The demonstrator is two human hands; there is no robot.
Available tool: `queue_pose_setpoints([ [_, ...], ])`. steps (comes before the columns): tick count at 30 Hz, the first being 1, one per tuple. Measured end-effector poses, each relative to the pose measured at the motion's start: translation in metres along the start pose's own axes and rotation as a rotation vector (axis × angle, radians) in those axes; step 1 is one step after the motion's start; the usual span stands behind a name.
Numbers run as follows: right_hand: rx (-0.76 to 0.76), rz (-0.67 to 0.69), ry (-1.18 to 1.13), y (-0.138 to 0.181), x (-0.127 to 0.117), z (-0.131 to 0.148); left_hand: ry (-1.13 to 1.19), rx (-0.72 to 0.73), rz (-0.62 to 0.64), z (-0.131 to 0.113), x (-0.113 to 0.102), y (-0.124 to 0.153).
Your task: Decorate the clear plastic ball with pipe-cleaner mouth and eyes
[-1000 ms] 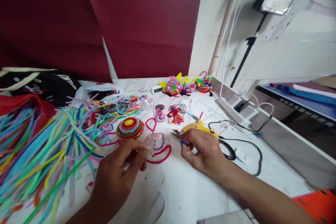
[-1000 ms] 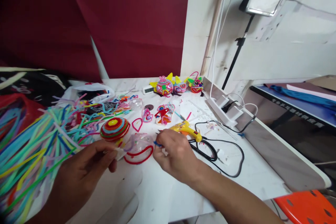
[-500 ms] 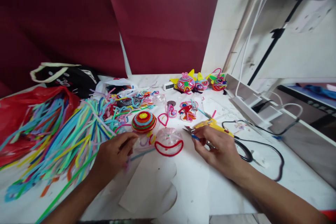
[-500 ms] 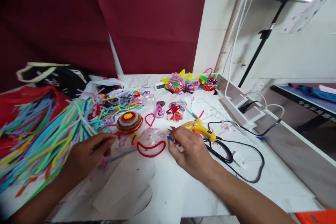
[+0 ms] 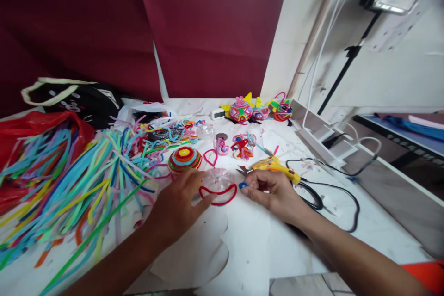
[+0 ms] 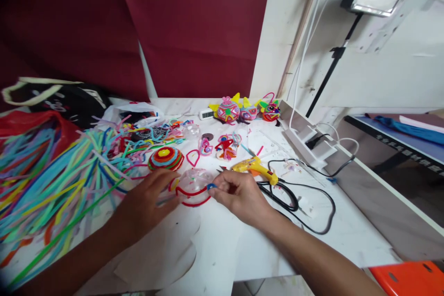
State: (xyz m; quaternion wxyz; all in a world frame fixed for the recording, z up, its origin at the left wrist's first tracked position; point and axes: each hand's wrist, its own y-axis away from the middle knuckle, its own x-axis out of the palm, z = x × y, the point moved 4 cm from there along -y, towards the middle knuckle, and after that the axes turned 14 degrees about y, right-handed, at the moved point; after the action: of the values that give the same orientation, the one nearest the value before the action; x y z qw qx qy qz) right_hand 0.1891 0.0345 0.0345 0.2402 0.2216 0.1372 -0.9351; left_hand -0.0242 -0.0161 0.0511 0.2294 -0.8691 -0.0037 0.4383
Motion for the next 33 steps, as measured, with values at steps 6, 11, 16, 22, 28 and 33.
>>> queue_pose_setpoints([
  [6, 0.054, 0.005, -0.058, 0.002, -0.002, -0.018, -0.028, -0.058, 0.123, 0.017, 0.031, -0.009],
  [11, 0.096, 0.04, -0.089, -0.001, 0.002, -0.026, 0.001, -0.025, 0.203, 0.032, 0.042, -0.015],
  [16, 0.164, 0.043, -0.077, -0.009, 0.0, -0.024, 0.02, -0.045, 0.232, 0.036, 0.048, -0.016],
  [22, 0.19, 0.037, -0.096, -0.02, 0.001, -0.021, 0.006, 0.014, 0.216, 0.039, 0.051, -0.016],
  [28, 0.216, 0.017, -0.105, -0.031, 0.006, -0.022, 0.05, 0.0, 0.198, 0.046, 0.047, -0.025],
  [33, 0.246, 0.042, -0.152, -0.039, 0.01, -0.02, 0.184, 0.104, 0.148, 0.036, 0.036, -0.036],
])
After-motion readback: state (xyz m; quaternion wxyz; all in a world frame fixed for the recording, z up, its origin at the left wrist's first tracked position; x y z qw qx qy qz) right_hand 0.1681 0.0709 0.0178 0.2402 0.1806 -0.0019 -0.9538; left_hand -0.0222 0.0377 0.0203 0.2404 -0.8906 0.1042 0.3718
